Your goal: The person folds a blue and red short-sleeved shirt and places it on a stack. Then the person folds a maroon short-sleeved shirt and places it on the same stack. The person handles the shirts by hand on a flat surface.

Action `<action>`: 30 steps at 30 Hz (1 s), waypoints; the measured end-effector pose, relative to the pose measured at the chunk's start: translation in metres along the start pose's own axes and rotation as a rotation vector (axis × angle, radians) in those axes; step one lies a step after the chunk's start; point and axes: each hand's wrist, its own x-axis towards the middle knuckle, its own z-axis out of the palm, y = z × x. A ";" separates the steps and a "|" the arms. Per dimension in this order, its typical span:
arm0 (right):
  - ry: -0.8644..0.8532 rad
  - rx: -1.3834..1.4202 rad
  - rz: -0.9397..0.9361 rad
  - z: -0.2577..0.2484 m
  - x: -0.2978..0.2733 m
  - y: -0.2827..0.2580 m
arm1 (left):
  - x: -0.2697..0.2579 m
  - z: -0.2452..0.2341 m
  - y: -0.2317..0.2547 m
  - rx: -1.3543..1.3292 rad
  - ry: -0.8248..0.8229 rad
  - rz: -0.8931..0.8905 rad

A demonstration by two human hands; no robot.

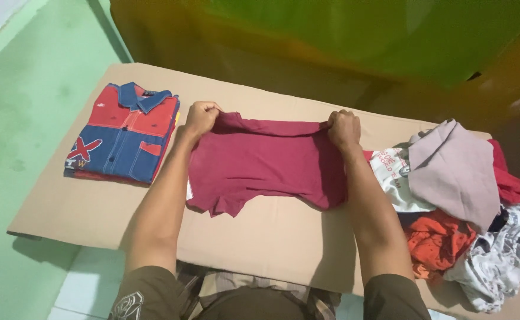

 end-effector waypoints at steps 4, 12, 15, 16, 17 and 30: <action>-0.001 0.006 0.026 0.001 -0.007 0.001 | -0.026 -0.012 0.032 0.085 -0.100 0.056; -0.092 -0.015 0.104 0.005 -0.017 0.009 | -0.043 -0.026 0.033 0.392 -0.414 0.091; -0.108 -0.052 0.122 0.007 -0.018 0.011 | -0.047 -0.030 0.038 0.535 -0.468 0.016; -0.121 -0.066 0.129 0.004 -0.018 0.010 | -0.052 -0.033 0.050 0.558 -0.517 -0.023; -0.135 -0.079 0.136 0.001 -0.018 0.009 | -0.057 -0.036 0.062 0.581 -0.566 -0.062; -0.024 0.061 0.194 0.017 -0.013 0.007 | -0.012 -0.020 -0.027 0.408 -0.087 -0.106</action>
